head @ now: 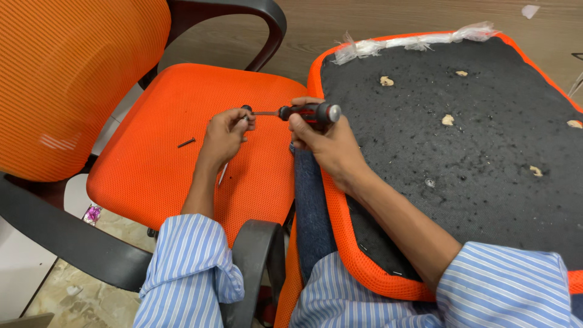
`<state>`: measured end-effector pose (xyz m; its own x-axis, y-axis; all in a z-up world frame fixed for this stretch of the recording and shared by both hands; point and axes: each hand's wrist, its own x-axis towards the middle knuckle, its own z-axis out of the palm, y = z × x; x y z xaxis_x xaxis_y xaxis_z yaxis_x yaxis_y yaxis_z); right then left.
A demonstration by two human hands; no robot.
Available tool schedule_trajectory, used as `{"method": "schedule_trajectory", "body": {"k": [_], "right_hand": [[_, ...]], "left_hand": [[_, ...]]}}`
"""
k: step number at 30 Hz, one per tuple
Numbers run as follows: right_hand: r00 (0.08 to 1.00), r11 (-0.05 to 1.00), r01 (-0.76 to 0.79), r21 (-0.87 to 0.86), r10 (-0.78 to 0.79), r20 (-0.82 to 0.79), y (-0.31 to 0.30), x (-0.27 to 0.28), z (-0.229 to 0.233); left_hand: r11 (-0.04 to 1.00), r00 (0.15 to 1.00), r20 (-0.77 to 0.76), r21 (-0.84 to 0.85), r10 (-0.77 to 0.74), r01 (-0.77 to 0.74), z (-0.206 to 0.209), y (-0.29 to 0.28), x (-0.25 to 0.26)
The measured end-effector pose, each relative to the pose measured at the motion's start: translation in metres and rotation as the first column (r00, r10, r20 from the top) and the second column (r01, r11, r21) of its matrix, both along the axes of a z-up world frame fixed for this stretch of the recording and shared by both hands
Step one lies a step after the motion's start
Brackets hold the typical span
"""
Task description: The person uses a screwdriver to tighten screws into a black and orange chair seat cushion. They pick up screws from the seat and insert them into holes, then turn the screwdriver to secure them.
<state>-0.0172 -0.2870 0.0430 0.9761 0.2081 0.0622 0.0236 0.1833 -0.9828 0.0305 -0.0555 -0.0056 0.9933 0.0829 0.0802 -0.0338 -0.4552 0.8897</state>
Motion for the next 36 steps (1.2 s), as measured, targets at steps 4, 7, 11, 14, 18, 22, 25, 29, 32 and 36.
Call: {"method": "schedule_trajectory", "body": {"k": [4, 7, 11, 14, 18, 22, 25, 29, 32, 36], "right_hand": [[0.985, 0.984, 0.167, -0.061, -0.163, 0.058, -0.026, 0.008, 0.009], [0.981, 0.986, 0.159, 0.044, -0.163, 0.103, -0.051, 0.012, 0.013], [0.975, 0.963, 0.164, 0.213, -0.192, 0.114, -0.081, 0.011, 0.015], [0.954, 0.924, 0.219, 0.312, -0.269, 0.129, -0.103, 0.007, 0.018], [0.915, 0.909, 0.303, 0.285, -0.361, 0.178, -0.141, -0.003, 0.026], [0.884, 0.915, 0.350, 0.203, -0.394, 0.250, -0.175, -0.012, 0.033], [0.858, 0.895, 0.420, 0.150, -0.446, 0.254, -0.194, -0.022, 0.034], [0.808, 0.853, 0.515, 0.081, -0.515, 0.288, -0.217, -0.032, 0.033], [0.784, 0.822, 0.567, 0.054, -0.559, 0.272, -0.234, -0.033, 0.029], [0.748, 0.763, 0.645, -0.044, -0.618, 0.243, -0.259, -0.033, 0.015]], "left_hand": [[0.992, 0.998, -0.036, -0.122, -0.042, 0.037, 0.033, -0.030, 0.003], [0.990, 0.995, 0.018, -0.096, -0.102, 0.103, 0.047, -0.049, 0.008], [0.964, 0.971, 0.052, -0.116, -0.235, 0.240, 0.056, -0.082, 0.019], [0.909, 0.918, 0.079, -0.130, -0.389, 0.396, 0.060, -0.116, 0.024], [0.840, 0.853, 0.066, -0.149, -0.518, 0.521, 0.065, -0.168, 0.022], [0.829, 0.829, 0.149, -0.086, -0.538, 0.553, 0.067, -0.213, 0.019], [0.822, 0.824, 0.135, -0.088, -0.550, 0.563, 0.061, -0.240, 0.014], [0.758, 0.762, 0.162, -0.100, -0.627, 0.645, 0.044, -0.278, 0.002], [0.728, 0.727, 0.171, -0.067, -0.665, 0.682, 0.033, -0.300, -0.012], [0.800, 0.793, 0.162, -0.036, -0.587, 0.599, 0.022, -0.321, -0.033]]}}
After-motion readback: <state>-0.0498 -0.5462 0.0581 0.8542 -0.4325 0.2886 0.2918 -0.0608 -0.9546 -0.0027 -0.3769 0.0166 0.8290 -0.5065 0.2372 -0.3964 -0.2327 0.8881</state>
